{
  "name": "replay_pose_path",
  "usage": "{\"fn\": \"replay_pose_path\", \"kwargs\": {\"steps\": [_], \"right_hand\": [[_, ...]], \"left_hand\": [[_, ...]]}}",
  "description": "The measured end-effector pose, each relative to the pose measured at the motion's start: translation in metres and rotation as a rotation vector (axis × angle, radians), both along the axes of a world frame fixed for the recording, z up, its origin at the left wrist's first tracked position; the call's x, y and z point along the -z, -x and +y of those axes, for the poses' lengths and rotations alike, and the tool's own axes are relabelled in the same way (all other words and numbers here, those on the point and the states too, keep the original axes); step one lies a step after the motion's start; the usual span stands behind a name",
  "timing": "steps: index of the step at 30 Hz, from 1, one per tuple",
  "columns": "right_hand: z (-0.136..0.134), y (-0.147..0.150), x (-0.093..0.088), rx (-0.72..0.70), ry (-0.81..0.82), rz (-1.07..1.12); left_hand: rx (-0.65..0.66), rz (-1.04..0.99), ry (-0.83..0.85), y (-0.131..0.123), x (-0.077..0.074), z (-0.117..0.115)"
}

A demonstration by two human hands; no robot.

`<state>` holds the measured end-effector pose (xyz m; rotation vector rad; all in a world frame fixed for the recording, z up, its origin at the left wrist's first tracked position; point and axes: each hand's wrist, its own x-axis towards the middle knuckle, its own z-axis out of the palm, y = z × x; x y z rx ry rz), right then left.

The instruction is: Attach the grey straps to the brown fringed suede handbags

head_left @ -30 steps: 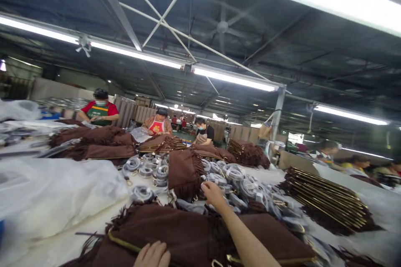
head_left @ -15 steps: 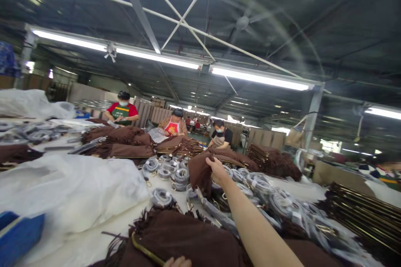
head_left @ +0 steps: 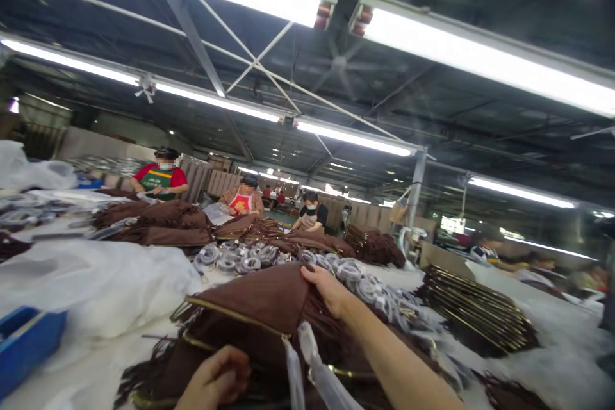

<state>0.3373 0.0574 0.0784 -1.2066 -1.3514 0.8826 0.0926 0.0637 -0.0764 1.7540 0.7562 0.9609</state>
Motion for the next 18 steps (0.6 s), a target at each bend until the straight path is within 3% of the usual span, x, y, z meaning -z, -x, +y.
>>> {"fn": "replay_pose_path", "kwargs": {"steps": [2,4,7,11,13,15,18], "right_hand": [[-0.013,0.007,0.043,0.067,0.071,-0.054],[-0.025,0.012,0.077,0.158,0.102,-0.121],[-0.04,0.016,0.099,0.309,0.093,-0.244],[-0.068,0.022,0.092,0.452,-0.038,-0.417],[-0.089,0.027,0.088,0.373,-0.154,-0.63],[-0.11,0.029,0.092,0.183,-0.205,-0.873],[-0.132,0.027,0.114,-0.062,-0.096,-1.023]], "left_hand": [[0.114,-0.05,0.354,0.0,0.003,-0.019],[0.106,-0.073,0.49,-0.003,0.003,-0.039],[0.046,0.093,0.297,-0.015,-0.006,-0.069],[-0.156,0.499,-0.118,-0.045,-0.021,-0.108],[-0.241,0.647,-0.159,-0.062,-0.021,-0.12],[-0.276,0.715,-0.136,-0.074,-0.016,-0.124],[-0.273,0.72,-0.13,-0.082,-0.01,-0.12]]}}
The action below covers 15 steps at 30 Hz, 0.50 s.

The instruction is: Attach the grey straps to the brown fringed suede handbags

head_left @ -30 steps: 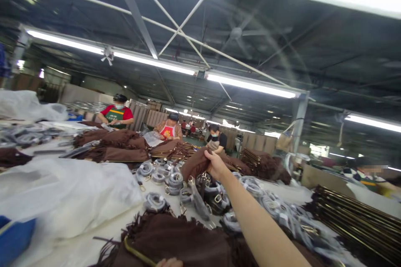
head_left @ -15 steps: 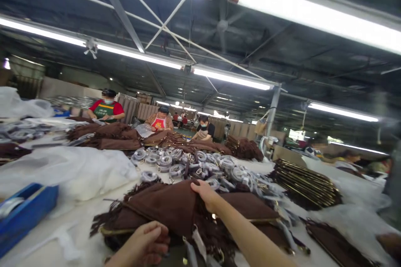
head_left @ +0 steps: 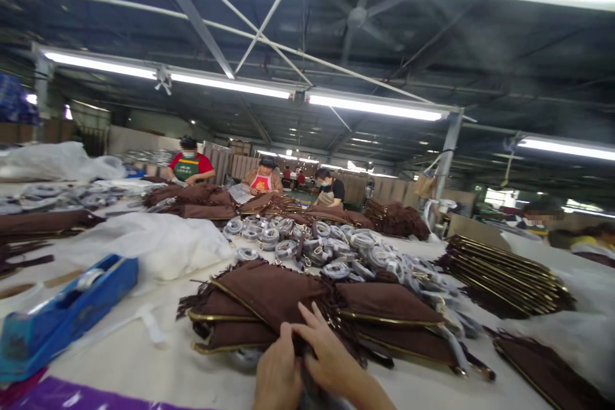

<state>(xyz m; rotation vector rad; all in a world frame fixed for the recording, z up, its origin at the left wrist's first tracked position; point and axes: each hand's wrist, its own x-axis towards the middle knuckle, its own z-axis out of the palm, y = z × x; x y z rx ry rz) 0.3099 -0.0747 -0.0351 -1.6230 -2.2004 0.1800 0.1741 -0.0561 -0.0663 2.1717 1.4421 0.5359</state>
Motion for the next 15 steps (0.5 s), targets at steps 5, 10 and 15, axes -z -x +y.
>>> {"fn": "replay_pose_path", "kwargs": {"steps": [5,10,15], "right_hand": [[0.008,0.001,0.048,0.13,-0.128,-0.112],[0.03,0.003,0.063,0.18,-0.533,-0.26],[0.021,-0.011,0.051,0.114,-0.608,-0.319]], "left_hand": [[-0.048,0.017,-0.019,0.002,-0.009,0.002],[-0.006,0.157,-0.115,0.003,-0.022,0.003],[-0.054,0.331,-0.306,0.042,-0.039,0.032]]}}
